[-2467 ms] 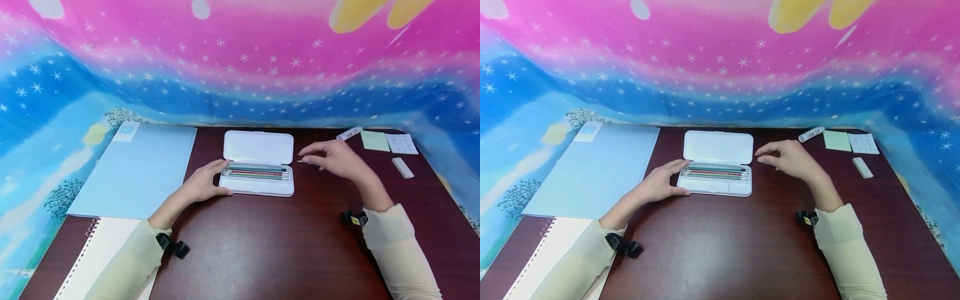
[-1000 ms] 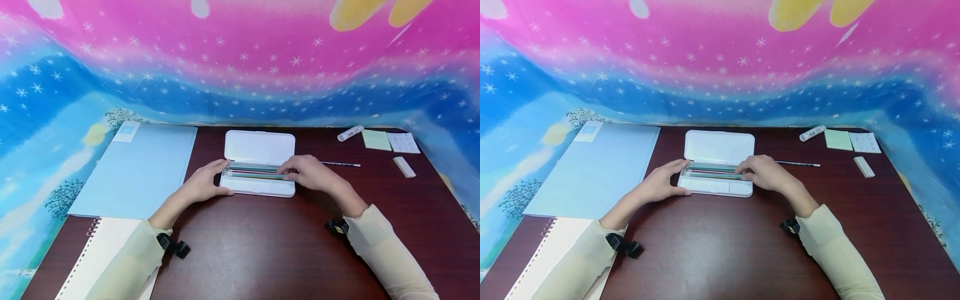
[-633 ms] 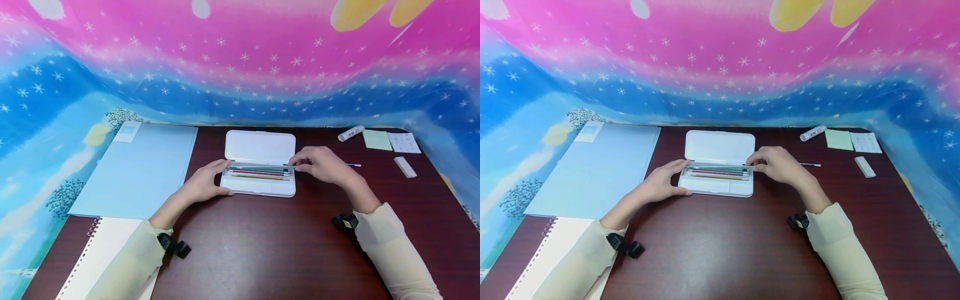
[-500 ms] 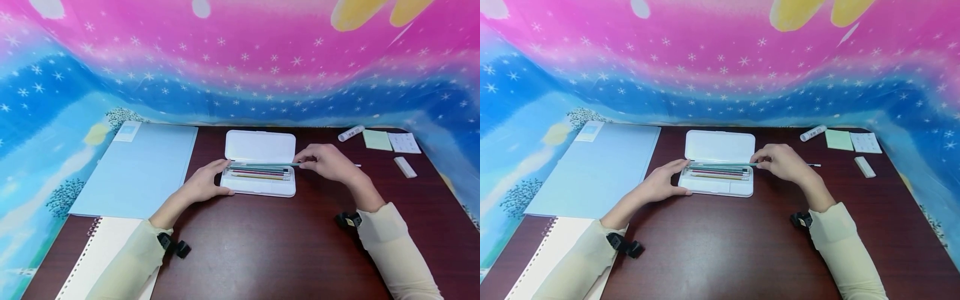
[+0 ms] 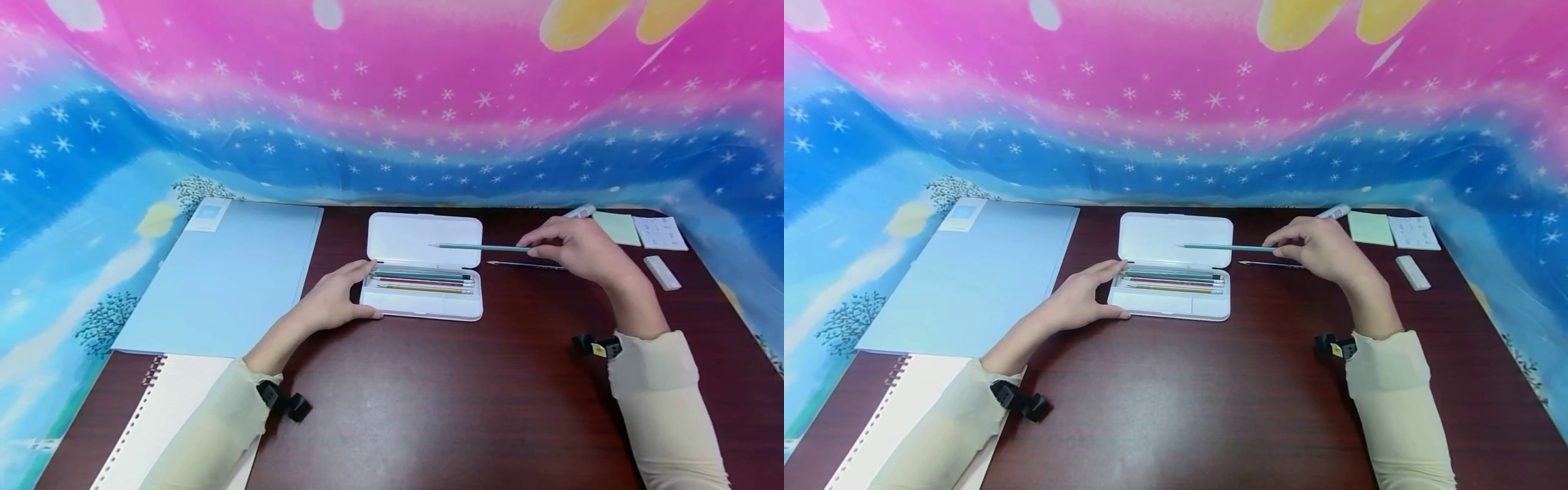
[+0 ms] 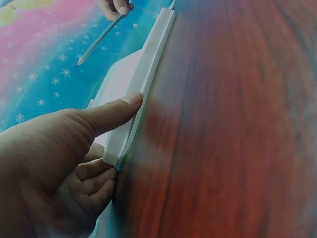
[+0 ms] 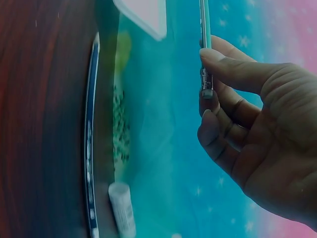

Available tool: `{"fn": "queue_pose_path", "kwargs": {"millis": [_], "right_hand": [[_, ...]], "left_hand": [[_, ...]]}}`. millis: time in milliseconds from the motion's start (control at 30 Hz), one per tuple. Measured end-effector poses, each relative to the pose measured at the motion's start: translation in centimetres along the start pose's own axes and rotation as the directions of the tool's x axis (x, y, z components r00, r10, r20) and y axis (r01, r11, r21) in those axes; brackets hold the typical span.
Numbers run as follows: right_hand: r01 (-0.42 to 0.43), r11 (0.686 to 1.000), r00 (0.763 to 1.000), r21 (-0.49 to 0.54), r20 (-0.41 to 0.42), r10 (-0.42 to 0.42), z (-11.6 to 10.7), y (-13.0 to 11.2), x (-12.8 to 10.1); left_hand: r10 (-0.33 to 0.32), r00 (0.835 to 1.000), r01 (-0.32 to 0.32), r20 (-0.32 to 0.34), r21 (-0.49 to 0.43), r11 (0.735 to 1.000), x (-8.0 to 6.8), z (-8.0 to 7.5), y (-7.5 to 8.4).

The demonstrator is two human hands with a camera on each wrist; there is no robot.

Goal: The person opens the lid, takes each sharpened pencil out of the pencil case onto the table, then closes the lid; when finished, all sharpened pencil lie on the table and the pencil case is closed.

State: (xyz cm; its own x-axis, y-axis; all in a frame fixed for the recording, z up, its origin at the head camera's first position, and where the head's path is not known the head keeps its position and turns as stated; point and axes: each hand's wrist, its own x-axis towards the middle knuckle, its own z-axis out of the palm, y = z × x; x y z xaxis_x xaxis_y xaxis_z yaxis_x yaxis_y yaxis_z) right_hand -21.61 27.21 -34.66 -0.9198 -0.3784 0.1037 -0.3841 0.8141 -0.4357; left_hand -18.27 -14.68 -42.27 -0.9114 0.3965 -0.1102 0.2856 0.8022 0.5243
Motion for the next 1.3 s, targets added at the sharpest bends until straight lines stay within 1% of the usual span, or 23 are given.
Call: {"fn": "queue_pose_path", "kwargs": {"millis": [267,467,767,933,1167,1300], "right_hand": [[-0.126,0.991,0.991,0.032,0.046,0.125,-0.9,2.5,-0.6],[-0.202,0.978,0.977,0.058,0.081,0.197,-1.2,4.3,-0.7],[-0.292,0.956,0.948,0.034,0.14,0.285,-1.0,6.9,-0.8],[-0.306,0.951,0.942,0.035,0.158,0.297,-1.0,7.6,-1.0],[-0.277,0.96,0.946,0.039,0.183,0.266,-1.4,8.5,-1.6],[-0.273,0.961,0.943,0.044,0.211,0.258,-1.5,9.1,-1.9]], "left_hand": [[-0.012,1.0,0.012,0.006,0.007,1.0,-0.2,0.0,0.1],[-0.01,1.0,0.01,0.001,0.005,1.0,-0.2,0.0,0.0],[-0.009,1.0,0.009,0.001,0.003,1.0,-0.1,0.0,0.0],[-0.008,1.0,0.008,-0.001,0.001,1.0,-0.2,0.0,0.1],[-0.008,1.0,0.008,0.002,0.002,1.0,-0.1,0.0,0.0],[-0.008,1.0,0.008,0.001,0.005,1.0,-0.1,0.0,0.0]]}}
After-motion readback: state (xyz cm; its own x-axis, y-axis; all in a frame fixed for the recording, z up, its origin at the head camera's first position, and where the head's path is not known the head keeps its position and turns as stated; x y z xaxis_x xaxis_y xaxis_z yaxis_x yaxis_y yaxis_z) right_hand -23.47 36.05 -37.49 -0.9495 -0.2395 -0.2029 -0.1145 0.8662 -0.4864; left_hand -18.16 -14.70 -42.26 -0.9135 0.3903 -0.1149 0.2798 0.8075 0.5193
